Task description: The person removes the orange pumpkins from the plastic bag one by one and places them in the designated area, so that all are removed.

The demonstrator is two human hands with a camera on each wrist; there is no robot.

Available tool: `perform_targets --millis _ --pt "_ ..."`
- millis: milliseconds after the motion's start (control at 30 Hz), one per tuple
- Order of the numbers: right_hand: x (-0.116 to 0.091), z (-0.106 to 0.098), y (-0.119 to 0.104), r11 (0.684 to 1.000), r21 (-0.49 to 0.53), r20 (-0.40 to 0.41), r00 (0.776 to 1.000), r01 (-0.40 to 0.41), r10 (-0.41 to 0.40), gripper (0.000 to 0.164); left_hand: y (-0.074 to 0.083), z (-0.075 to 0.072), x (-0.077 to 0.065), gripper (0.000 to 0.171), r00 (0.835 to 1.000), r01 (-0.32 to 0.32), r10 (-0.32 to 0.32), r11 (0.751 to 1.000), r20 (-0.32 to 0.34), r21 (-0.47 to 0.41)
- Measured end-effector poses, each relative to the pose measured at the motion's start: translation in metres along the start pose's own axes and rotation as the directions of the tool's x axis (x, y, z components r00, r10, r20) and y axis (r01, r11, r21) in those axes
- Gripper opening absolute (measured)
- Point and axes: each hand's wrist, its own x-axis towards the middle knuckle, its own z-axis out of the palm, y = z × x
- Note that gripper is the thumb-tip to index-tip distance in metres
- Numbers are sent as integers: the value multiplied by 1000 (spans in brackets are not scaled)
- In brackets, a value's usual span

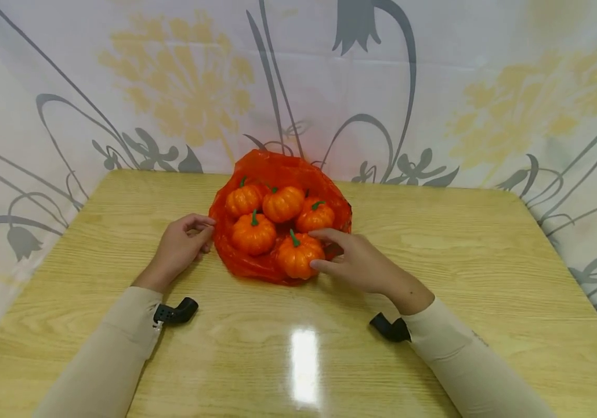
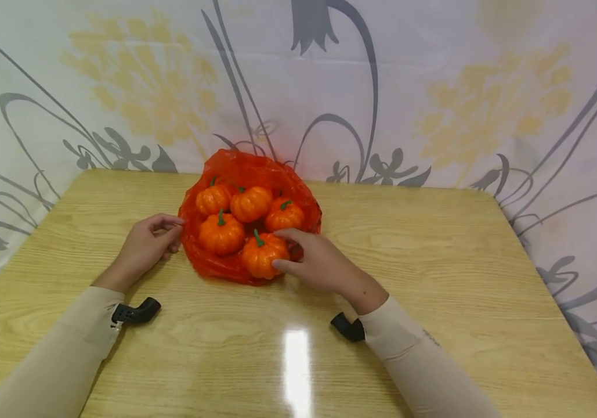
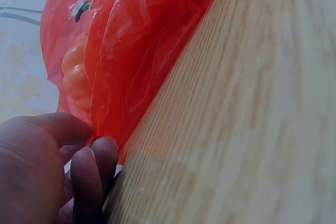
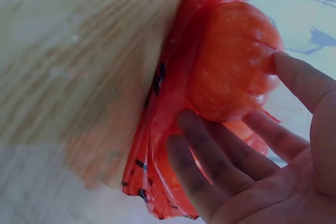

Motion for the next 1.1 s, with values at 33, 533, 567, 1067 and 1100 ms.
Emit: perform_targets --millis 33,533,567,1067,1100 --pt "0 -1 -1 1000 -3 0 1000 5 -5 56 1 0 0 35 1000 3 -3 1000 2 0" --pt "-8 -20 -10 992 -94 4 997 82 -82 57 2 0 1 34 1000 -2 2 1000 -9 -4" --pt "-9 -21 -11 991 -98 9 996 88 -88 57 2 0 0 34 1000 -2 2 1000 -10 -4" --pt "-23 -48 -17 978 -178 32 994 110 -106 60 0 0 2 35 1000 4 -4 1000 -4 8" --pt "-24 -49 -17 979 -177 27 995 104 -101 60 0 0 1 35 1000 8 -8 1000 -4 8"
